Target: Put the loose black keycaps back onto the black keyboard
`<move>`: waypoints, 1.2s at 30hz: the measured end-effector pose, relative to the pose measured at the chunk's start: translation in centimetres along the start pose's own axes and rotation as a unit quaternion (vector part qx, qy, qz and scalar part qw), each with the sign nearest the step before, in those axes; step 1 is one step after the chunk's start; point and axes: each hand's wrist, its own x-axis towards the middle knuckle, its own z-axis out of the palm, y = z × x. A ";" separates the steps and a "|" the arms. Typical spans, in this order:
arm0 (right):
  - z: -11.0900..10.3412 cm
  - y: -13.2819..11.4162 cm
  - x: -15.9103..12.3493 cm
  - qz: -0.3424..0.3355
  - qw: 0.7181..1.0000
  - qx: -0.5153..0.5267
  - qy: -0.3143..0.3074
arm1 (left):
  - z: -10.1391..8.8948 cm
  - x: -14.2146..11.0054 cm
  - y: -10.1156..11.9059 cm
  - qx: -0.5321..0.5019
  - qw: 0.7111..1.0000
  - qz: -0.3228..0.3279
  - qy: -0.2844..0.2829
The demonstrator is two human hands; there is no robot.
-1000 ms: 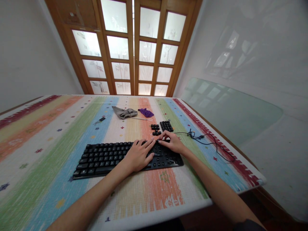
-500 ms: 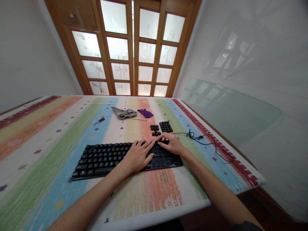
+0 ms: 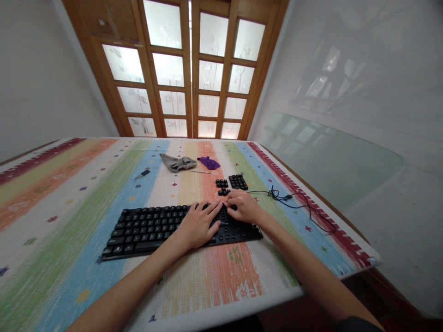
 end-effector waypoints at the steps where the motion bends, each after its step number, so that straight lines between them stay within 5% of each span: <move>1: 0.0 0.0 0.1 0.002 1.000 -0.004 -0.002 | 0.0 0.0 0.0 0.000 1.000 -0.001 -0.002; 8: 0.1 0.0 0.4 0.002 1.000 0.019 -0.017 | -0.1 0.0 0.1 -0.001 1.000 -0.004 -0.006; 17: -1.0 2.5 -0.4 0.057 0.984 0.161 0.052 | -0.2 -0.1 0.0 -0.013 1.000 -0.020 0.005; 21: -1.1 4.3 1.0 0.100 0.982 0.129 0.095 | 0.0 -0.1 0.0 -0.007 1.000 -0.022 -0.005; 30: 2.0 6.4 6.9 0.142 0.989 0.027 0.020 | 0.0 -0.2 -0.1 -0.009 1.000 -0.022 -0.001; 36: 3.4 7.1 8.3 0.190 0.982 0.007 0.000 | 0.0 -0.2 0.0 -0.020 0.999 -0.027 -0.013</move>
